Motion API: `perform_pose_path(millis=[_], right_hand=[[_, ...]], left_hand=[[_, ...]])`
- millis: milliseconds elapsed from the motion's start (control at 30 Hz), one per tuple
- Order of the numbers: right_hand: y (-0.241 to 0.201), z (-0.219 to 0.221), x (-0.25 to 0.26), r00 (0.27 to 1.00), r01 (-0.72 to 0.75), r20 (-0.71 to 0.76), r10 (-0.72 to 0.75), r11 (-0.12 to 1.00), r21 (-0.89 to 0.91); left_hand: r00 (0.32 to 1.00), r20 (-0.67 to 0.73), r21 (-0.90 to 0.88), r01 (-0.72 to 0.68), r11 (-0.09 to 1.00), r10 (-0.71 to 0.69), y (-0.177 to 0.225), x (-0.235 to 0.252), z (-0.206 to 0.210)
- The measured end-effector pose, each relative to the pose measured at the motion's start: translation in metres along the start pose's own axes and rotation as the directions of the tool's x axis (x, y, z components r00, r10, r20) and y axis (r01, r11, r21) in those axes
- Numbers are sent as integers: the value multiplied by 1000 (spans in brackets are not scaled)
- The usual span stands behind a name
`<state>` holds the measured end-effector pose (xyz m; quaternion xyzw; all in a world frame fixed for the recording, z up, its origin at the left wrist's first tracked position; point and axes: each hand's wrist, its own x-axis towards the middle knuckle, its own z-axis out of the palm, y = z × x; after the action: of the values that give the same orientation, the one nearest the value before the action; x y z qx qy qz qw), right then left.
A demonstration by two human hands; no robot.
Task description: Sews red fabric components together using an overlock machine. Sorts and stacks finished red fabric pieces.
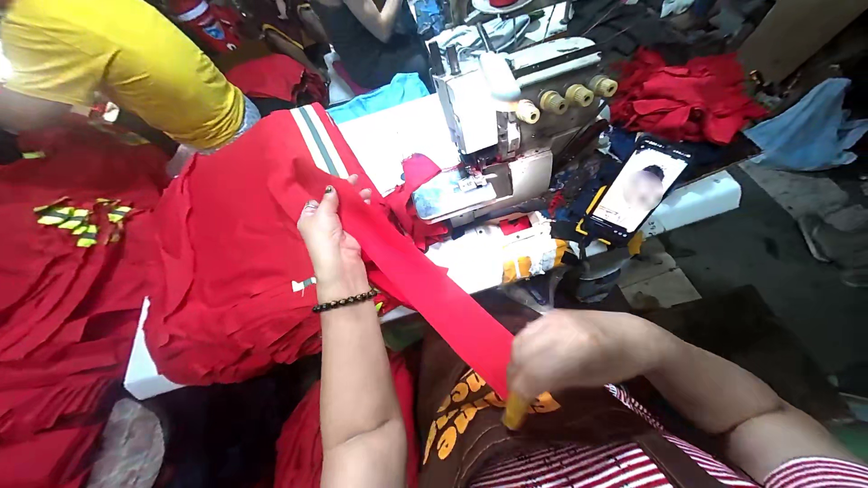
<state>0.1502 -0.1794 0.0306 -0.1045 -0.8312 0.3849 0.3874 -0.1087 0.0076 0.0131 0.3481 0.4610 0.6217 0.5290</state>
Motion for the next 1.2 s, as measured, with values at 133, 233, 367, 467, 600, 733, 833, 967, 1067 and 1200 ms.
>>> perform_pose_path(millis=[133,233,367,467,600,733,833,967,1067,1200], right_hand=[[-15,-3,-6,993,-8,121,0,998,61],[-19,-6,0,990,2,139,-18,994,111],[-4,-9,21,989,-77,-135,55,984,-164],[22,-14,39,896,-245,-429,111,931,-272],[38,-19,47,807,-322,-567,165,928,-188],[31,-14,45,899,-289,-380,218,947,-139],[31,-14,43,870,-341,-432,237,922,-181],[40,-20,38,749,-482,-638,178,807,-341],[40,-19,36,724,-510,-668,172,784,-352],[42,-19,33,722,-508,-671,167,786,-351]], left_hand=[[996,-17,179,-85,980,89,-18,-9,6],[988,10,248,-152,957,155,-31,-24,18],[973,90,306,-229,924,211,-43,-60,34],[982,75,143,-180,973,171,-37,-90,39],[994,83,91,-85,992,77,-31,-113,39],[987,163,20,-8,1000,5,-36,-119,41],[977,204,2,66,998,-65,-36,-125,48],[929,350,-100,162,982,-118,-37,-129,50],[925,363,-116,166,979,-114,-37,-129,49],[919,379,-2,121,993,-111,-36,-128,47]])
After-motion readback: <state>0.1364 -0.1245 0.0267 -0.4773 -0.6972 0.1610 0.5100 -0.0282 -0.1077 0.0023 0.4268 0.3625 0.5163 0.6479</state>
